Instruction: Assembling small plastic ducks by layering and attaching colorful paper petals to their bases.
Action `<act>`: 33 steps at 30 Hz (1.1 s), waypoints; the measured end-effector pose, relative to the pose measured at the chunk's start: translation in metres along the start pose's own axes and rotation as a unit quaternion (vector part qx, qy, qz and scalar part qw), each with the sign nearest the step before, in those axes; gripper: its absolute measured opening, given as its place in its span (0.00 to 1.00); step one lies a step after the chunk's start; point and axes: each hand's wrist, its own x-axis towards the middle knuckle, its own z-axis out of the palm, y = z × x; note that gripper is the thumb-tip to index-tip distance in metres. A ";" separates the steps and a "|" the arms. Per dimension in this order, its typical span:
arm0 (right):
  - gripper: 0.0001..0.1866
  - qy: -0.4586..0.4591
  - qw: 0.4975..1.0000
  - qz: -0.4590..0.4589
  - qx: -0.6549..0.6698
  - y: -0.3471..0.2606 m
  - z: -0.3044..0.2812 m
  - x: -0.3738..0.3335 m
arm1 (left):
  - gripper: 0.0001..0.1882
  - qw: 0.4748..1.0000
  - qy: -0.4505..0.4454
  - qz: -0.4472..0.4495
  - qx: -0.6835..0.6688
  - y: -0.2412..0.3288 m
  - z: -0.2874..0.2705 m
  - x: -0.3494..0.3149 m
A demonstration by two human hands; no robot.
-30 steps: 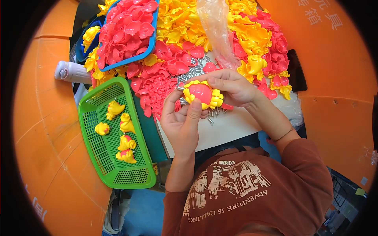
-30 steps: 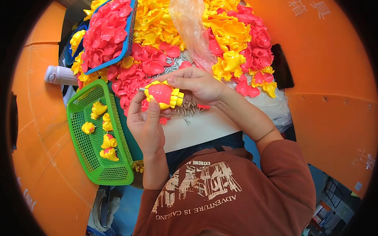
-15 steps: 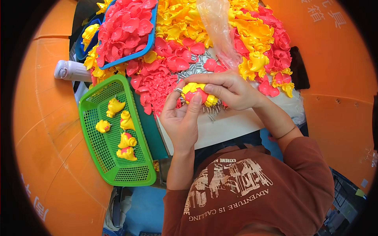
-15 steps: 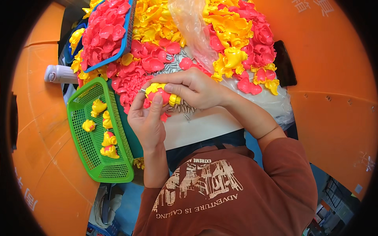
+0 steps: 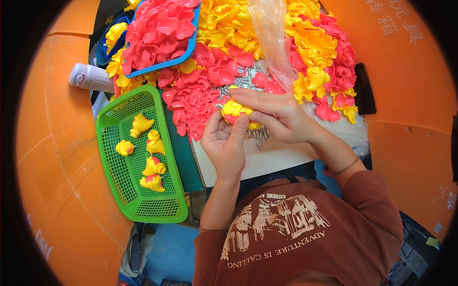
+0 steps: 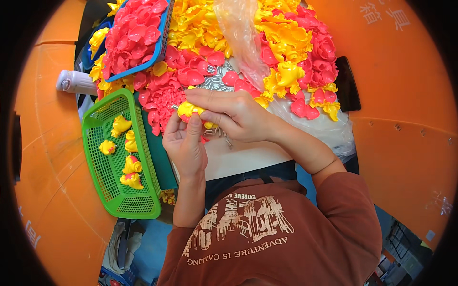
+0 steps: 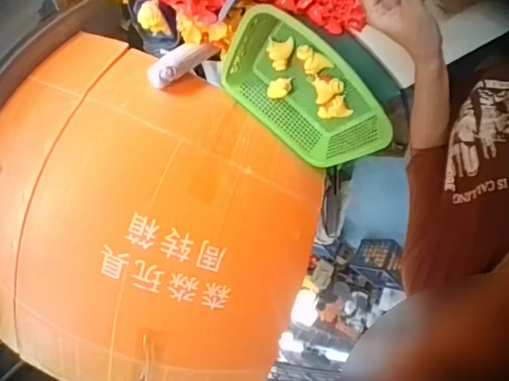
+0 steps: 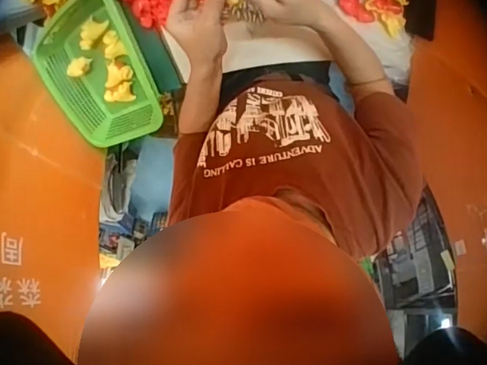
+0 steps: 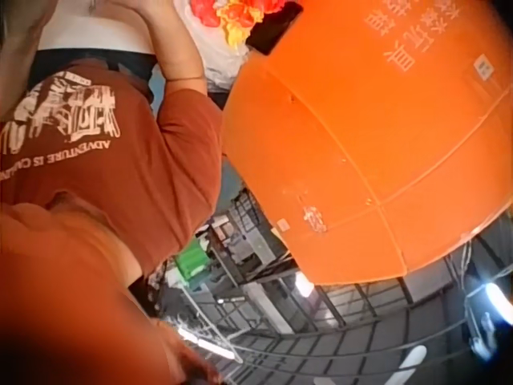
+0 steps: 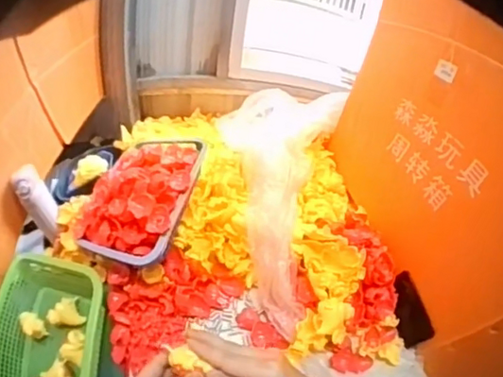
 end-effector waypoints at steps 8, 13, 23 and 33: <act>0.21 0.037 0.992 -0.091 -0.075 0.000 0.008 0.001 | 0.22 0.995 -0.079 0.042 0.052 0.003 -0.012 0.001; 0.21 0.029 0.987 -0.125 -0.099 0.002 0.011 0.004 | 0.25 0.993 -0.093 0.054 0.047 0.004 -0.019 0.002; 0.24 0.005 0.994 -0.084 -0.069 -0.011 0.007 0.004 | 0.28 0.990 -0.134 0.049 -0.009 0.003 -0.032 0.005; 0.28 -0.181 0.977 -0.068 -0.095 -0.025 -0.027 0.011 | 0.28 0.974 -0.212 -0.044 0.072 0.022 -0.035 -0.005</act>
